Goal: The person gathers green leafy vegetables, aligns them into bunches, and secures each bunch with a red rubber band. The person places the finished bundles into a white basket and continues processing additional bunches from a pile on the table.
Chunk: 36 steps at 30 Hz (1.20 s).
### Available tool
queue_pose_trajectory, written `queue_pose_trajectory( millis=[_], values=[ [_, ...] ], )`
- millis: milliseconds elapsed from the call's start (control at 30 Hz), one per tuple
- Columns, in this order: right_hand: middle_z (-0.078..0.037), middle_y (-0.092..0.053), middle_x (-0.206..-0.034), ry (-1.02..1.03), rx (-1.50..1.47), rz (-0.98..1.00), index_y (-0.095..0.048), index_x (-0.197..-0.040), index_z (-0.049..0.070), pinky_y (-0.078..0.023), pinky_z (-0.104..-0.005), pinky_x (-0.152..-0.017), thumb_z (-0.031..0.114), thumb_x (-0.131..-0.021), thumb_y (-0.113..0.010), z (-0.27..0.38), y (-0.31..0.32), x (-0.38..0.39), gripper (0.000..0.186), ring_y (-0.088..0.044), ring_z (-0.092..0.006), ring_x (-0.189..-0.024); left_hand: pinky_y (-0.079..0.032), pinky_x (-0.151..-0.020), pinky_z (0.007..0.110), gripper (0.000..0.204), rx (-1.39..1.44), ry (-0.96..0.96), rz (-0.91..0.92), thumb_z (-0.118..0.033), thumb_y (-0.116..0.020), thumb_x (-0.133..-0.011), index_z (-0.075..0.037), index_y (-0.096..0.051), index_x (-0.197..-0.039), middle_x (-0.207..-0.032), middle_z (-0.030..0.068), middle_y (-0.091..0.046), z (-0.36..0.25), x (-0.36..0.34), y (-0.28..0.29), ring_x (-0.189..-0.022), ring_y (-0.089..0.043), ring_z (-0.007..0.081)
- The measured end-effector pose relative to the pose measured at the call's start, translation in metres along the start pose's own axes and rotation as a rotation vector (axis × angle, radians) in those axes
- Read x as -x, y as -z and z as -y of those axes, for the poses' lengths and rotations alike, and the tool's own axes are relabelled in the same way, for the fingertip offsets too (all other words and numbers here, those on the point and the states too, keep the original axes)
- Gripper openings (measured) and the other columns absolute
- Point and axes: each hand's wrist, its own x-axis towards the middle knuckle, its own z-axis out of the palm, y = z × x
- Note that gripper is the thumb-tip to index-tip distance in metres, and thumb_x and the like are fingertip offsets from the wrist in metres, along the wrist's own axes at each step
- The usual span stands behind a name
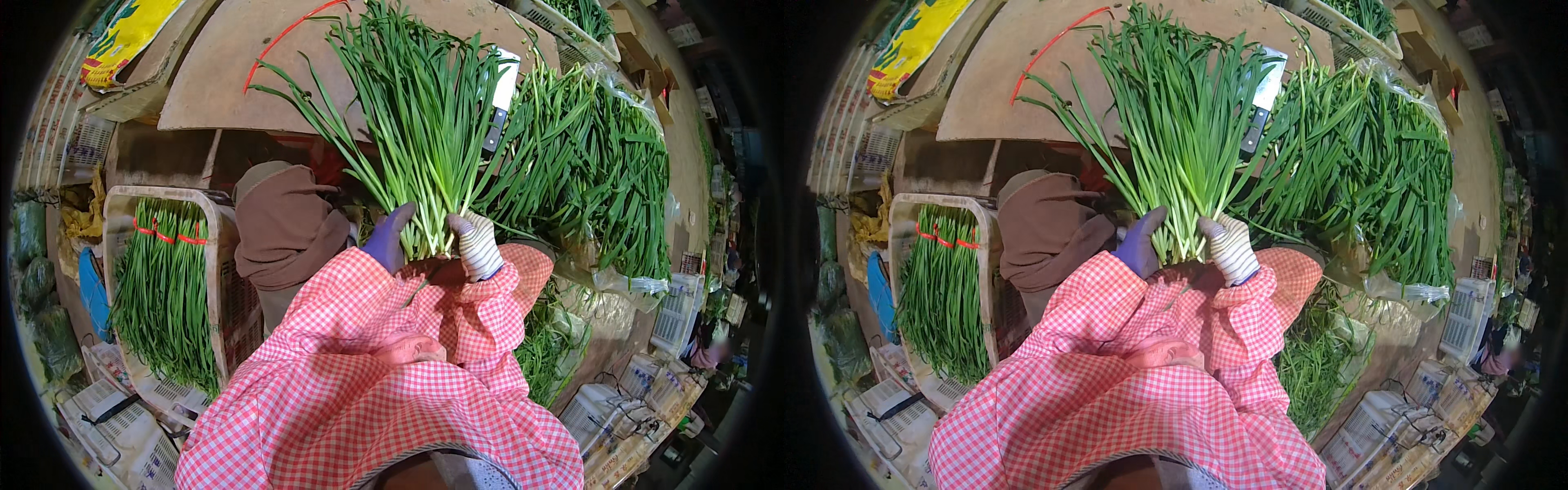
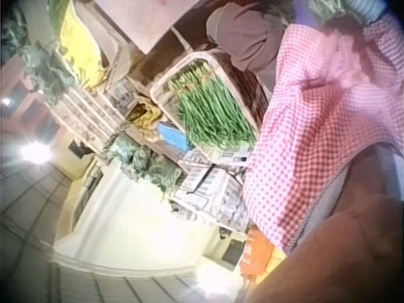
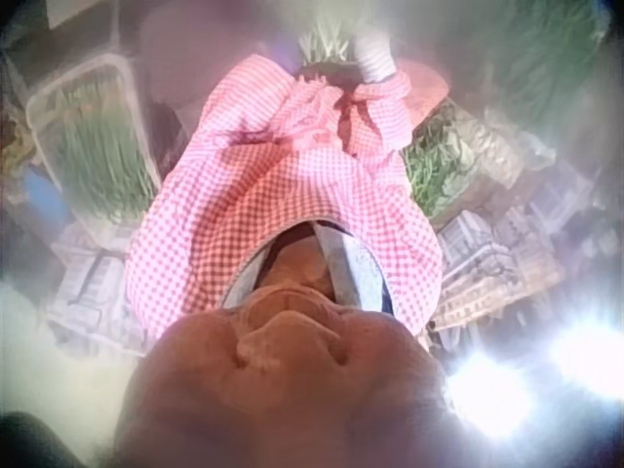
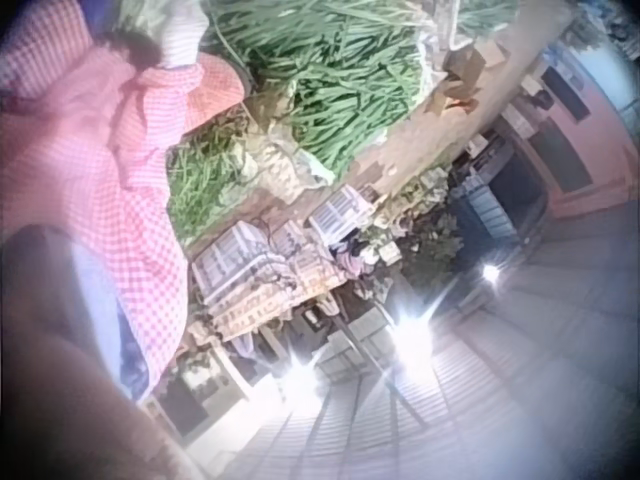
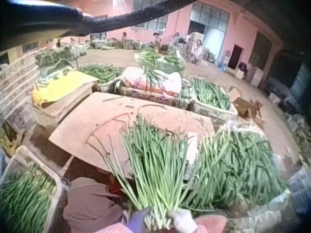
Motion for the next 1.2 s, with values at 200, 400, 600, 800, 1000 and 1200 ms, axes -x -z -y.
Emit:
queue_pose_trajectory(
  millis=[200, 400, 600, 800, 1000, 1200],
  values=[
    [-0.003, -0.061, -0.071, 0.054, 0.076, -0.033, -0.059, -0.105, -0.003, -0.042, -0.0190, -0.044, 0.015, -0.083, -0.051, -0.011, 0.005, -0.004, 0.029, -0.054, -0.0074, -0.051, -0.048, -0.087, 0.038, 0.033, -0.600, -0.417, 0.022, -0.018, -0.039, -0.091, -0.002, -0.046, -0.120, -0.113, 0.0139, -0.056, 0.026, -0.024, 0.061, -0.100, -0.058, 0.0248],
    [-0.003, -0.062, -0.070, 0.077, -0.008, -0.019, -0.060, -0.100, -0.004, -0.042, -0.0188, -0.045, 0.014, -0.084, -0.051, -0.016, 0.004, -0.005, 0.025, -0.054, -0.0068, -0.051, -0.042, -0.092, 0.038, 0.043, -1.346, -0.831, 0.475, -0.013, -0.057, -0.080, 0.000, -0.047, -0.119, -0.120, 0.0138, -0.050, 0.002, -0.006, 0.059, -0.108, -0.052, 0.0245],
    [-0.002, -0.062, -0.070, 0.126, -0.062, -0.031, -0.062, -0.093, -0.003, -0.043, -0.0204, -0.053, 0.017, -0.087, -0.051, -0.022, -0.005, -0.003, 0.024, -0.054, -0.0068, -0.059, -0.051, -0.066, 0.033, 0.023, 0.045, 0.114, 0.534, -0.019, -0.053, -0.080, -0.005, -0.058, -0.098, -0.091, 0.0082, -0.063, 0.005, -0.001, 0.006, -0.074, -0.061, 0.0179],
    [-0.002, -0.061, -0.070, 0.185, 0.640, -0.075, -0.064, -0.087, -0.003, -0.043, -0.0252, -0.056, 0.034, -0.087, -0.056, -0.008, 0.002, 0.005, 0.038, -0.051, -0.0099, -0.059, -0.052, -0.055, 0.040, 0.020, 0.206, 0.293, 0.269, -0.024, -0.052, -0.081, -0.006, -0.059, -0.087, -0.081, 0.0060, -0.064, 0.010, -0.004, 0.005, -0.063, -0.062, 0.0192],
    [-0.016, -0.056, -0.067, 0.310, 1.328, -0.026, -0.063, -0.084, 0.006, -0.044, -0.0399, -0.063, 0.047, -0.086, -0.044, 0.021, 0.004, 0.010, 0.045, -0.056, -0.0328, -0.064, -0.052, -0.074, 0.048, 0.033, 0.389, 0.337, 0.468, -0.026, -0.049, -0.084, 0.001, -0.057, -0.102, -0.095, 0.0174, -0.063, 0.013, 0.001, -0.003, -0.084, -0.063, 0.0299],
    [-0.016, -0.063, -0.077, 0.427, 1.133, -0.158, -0.066, -0.089, 0.006, -0.048, -0.0353, -0.065, 0.037, -0.083, -0.054, 0.038, 0.008, 0.034, 0.034, -0.062, -0.0290, -0.070, -0.045, -0.077, 0.060, 0.042, 0.306, 0.329, 0.383, -0.043, -0.053, -0.082, -0.010, -0.058, -0.108, -0.096, 0.0087, -0.064, -0.005, 0.022, -0.025, -0.088, -0.061, 0.0239]
  ],
)
